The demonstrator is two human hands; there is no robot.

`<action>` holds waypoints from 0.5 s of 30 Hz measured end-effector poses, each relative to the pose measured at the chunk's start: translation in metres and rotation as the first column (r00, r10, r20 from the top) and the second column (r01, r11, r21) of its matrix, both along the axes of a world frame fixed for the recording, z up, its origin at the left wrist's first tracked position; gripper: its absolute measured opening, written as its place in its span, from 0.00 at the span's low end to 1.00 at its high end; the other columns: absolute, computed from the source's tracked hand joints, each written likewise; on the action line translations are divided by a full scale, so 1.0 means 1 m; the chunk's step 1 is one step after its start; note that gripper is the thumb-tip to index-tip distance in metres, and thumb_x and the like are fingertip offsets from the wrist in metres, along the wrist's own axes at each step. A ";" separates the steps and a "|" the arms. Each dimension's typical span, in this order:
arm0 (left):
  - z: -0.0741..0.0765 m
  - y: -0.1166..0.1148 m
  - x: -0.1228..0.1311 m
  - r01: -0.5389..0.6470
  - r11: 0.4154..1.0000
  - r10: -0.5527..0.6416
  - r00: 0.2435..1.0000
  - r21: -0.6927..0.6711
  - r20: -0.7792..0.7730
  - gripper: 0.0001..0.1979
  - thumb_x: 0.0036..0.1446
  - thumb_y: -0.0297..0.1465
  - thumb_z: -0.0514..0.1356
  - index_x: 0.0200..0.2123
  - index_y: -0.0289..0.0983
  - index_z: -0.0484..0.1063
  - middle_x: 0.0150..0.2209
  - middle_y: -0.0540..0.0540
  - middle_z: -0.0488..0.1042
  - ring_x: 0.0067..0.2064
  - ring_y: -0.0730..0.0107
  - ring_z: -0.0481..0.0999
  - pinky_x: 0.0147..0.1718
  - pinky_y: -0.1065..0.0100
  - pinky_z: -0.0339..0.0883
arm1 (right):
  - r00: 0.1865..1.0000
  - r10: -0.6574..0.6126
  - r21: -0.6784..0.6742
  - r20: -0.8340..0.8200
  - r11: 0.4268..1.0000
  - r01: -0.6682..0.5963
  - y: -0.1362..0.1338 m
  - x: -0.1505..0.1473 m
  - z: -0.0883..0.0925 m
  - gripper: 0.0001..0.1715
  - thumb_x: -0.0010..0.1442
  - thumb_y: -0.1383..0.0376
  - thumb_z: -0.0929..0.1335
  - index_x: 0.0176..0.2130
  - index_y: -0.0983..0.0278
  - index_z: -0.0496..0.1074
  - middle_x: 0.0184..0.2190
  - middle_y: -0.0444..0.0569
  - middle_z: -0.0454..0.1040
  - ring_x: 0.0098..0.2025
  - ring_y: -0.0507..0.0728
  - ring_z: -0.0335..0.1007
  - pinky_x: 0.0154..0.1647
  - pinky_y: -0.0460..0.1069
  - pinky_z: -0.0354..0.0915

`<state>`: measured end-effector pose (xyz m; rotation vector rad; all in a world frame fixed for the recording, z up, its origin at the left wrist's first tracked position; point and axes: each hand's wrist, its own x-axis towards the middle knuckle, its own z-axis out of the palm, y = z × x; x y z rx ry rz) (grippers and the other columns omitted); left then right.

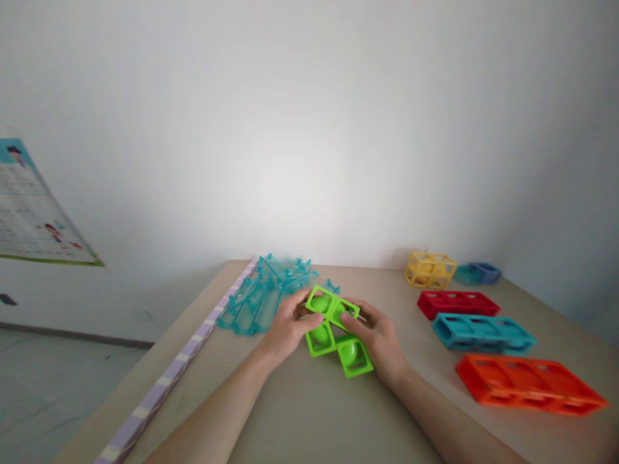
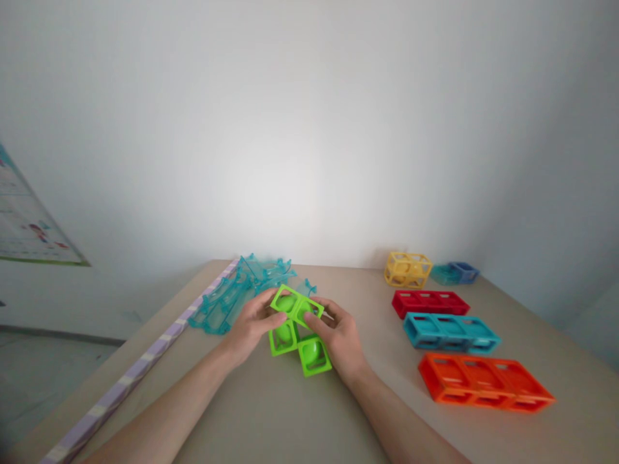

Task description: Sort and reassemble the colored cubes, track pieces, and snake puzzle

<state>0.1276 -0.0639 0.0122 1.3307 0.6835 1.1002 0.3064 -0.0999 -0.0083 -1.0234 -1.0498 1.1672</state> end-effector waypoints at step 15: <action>0.003 -0.004 0.001 0.002 0.999 0.000 0.999 -0.046 0.046 0.20 0.44 0.30 0.69 0.43 0.35 0.75 0.38 0.45 0.76 0.37 0.65 0.76 0.35 0.70 0.68 | 0.990 0.113 -0.014 -0.080 0.993 -0.115 -0.002 -0.003 0.000 0.34 0.48 0.55 0.76 0.52 0.62 0.68 0.41 0.50 0.78 0.35 0.59 0.77 0.37 0.54 0.72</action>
